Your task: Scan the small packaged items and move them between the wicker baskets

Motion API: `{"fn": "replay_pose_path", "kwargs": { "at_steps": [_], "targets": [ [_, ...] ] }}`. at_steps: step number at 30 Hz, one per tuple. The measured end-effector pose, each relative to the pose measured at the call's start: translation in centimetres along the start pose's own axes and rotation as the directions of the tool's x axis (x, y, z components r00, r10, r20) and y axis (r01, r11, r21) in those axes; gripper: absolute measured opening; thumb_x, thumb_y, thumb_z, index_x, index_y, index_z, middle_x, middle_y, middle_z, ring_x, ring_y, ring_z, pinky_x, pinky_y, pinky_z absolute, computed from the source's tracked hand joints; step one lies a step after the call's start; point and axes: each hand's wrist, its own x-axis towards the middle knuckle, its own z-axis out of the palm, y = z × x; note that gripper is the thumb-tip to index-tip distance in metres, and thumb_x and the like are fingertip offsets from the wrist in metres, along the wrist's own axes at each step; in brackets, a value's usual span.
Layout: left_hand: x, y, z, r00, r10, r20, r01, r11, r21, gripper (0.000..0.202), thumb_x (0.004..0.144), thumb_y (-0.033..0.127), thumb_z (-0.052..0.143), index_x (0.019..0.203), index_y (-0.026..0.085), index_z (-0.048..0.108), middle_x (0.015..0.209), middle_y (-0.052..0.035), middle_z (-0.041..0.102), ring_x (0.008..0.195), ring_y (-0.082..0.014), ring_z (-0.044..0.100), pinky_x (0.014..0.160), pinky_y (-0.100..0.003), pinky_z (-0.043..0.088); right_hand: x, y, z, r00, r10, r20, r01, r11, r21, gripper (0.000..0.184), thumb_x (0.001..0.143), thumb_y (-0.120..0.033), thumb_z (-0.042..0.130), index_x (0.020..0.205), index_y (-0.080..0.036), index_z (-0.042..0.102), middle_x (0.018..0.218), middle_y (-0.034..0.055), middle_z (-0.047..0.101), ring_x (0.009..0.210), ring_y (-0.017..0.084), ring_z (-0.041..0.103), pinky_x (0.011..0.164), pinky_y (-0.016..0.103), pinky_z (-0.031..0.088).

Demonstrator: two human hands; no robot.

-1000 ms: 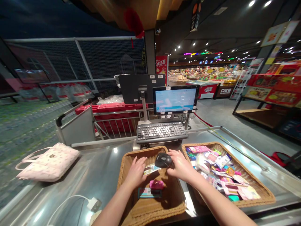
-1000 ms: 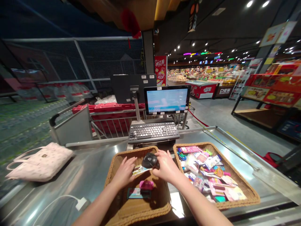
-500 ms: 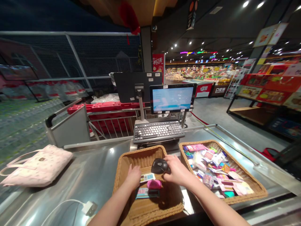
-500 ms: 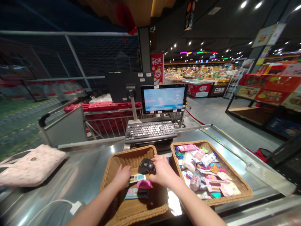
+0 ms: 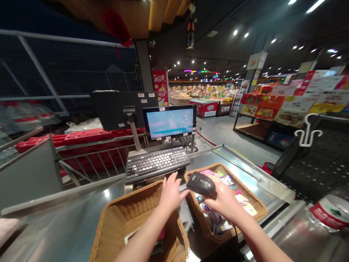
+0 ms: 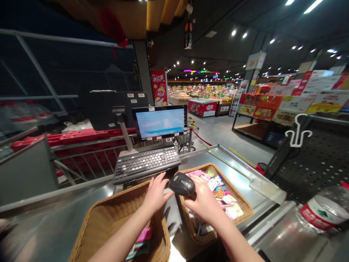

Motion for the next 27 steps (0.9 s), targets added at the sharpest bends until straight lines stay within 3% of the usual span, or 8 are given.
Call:
{"fn": "replay_pose_path", "kwargs": {
  "at_steps": [4, 7, 12, 15, 19, 22, 27],
  "targets": [
    [4.1, 6.3, 2.6, 0.996, 0.043, 0.075, -0.039, 0.998, -0.054, 0.063, 0.083, 0.058, 0.056, 0.132, 0.019, 0.055, 0.153, -0.0150, 0.040, 0.143, -0.0315, 0.033, 0.120, -0.057, 0.018, -0.3, 2.4, -4.1, 0.999, 0.013, -0.049, -0.016, 0.998, -0.056, 0.045, 0.067, -0.013, 0.058, 0.111, -0.020, 0.065, 0.116, 0.0099, 0.068, 0.116, 0.031, 0.059, 0.104, 0.048, 0.044],
    [6.8, 10.0, 4.7, 0.990, 0.064, 0.128, -0.054, 0.996, -0.075, 0.072, 0.082, 0.057, 0.054, 0.141, 0.016, 0.047, 0.153, -0.0166, 0.040, 0.143, -0.0332, 0.034, 0.120, -0.056, 0.017, -0.3, 4.3, -6.1, 0.994, 0.059, -0.092, -0.069, 0.992, -0.104, 0.037, 0.068, -0.016, 0.057, 0.104, -0.020, 0.067, 0.110, 0.0089, 0.070, 0.114, 0.031, 0.060, 0.102, 0.047, 0.045],
    [9.9, 13.4, 7.3, 0.988, 0.033, 0.152, -0.020, 0.997, -0.080, 0.080, 0.072, 0.052, 0.065, 0.142, 0.016, 0.047, 0.149, -0.0169, 0.046, 0.140, -0.0361, 0.037, 0.119, -0.059, 0.017, -0.2, 7.6, -7.7, 0.988, 0.082, -0.131, -0.105, 0.978, -0.180, 0.052, 0.067, -0.016, 0.056, 0.117, -0.019, 0.065, 0.125, 0.0106, 0.067, 0.119, 0.032, 0.059, 0.103, 0.047, 0.044],
    [10.5, 13.6, 8.2, 0.988, 0.019, 0.153, -0.008, 0.997, -0.077, 0.071, 0.070, 0.044, 0.067, 0.135, 0.017, 0.055, 0.145, -0.0163, 0.052, 0.138, -0.0358, 0.041, 0.119, -0.059, 0.018, -0.2, 9.2, -8.0, 0.985, 0.114, -0.132, -0.136, 0.974, -0.178, 0.053, 0.067, -0.017, 0.055, 0.118, -0.018, 0.065, 0.126, 0.0111, 0.066, 0.118, 0.031, 0.059, 0.102, 0.046, 0.045],
    [10.4, 12.4, 8.4, 0.991, 0.027, 0.134, -0.017, 0.997, -0.080, 0.047, 0.076, 0.038, 0.062, 0.117, 0.016, 0.067, 0.144, -0.0174, 0.052, 0.139, -0.0352, 0.040, 0.118, -0.061, 0.018, -0.1, 10.7, -8.1, 0.982, 0.138, -0.128, -0.159, 0.972, -0.172, 0.053, 0.066, -0.017, 0.054, 0.118, -0.017, 0.065, 0.125, 0.0112, 0.067, 0.117, 0.031, 0.059, 0.102, 0.045, 0.045],
    [10.0, 11.0, 8.1, 0.991, 0.096, 0.097, -0.087, 0.991, -0.097, 0.031, 0.077, 0.034, 0.062, 0.103, 0.019, 0.071, 0.147, -0.0140, 0.050, 0.142, -0.0335, 0.037, 0.118, -0.062, 0.016, 0.2, 11.3, -7.8, 0.981, 0.151, -0.122, -0.170, 0.972, -0.162, 0.055, 0.067, -0.018, 0.054, 0.121, -0.016, 0.064, 0.125, 0.0123, 0.067, 0.117, 0.032, 0.059, 0.102, 0.046, 0.045],
    [8.6, 8.5, 7.1, 0.971, 0.228, -0.065, -0.235, 0.963, -0.129, 0.017, 0.077, 0.024, 0.064, 0.093, 0.020, 0.068, 0.145, -0.0117, 0.052, 0.141, -0.0312, 0.039, 0.118, -0.064, 0.018, 1.2, 11.2, -6.7, 0.986, 0.128, -0.102, -0.143, 0.978, -0.153, 0.051, 0.068, -0.019, 0.054, 0.117, -0.014, 0.066, 0.123, 0.0133, 0.068, 0.116, 0.032, 0.060, 0.102, 0.047, 0.045]
  ]
}}
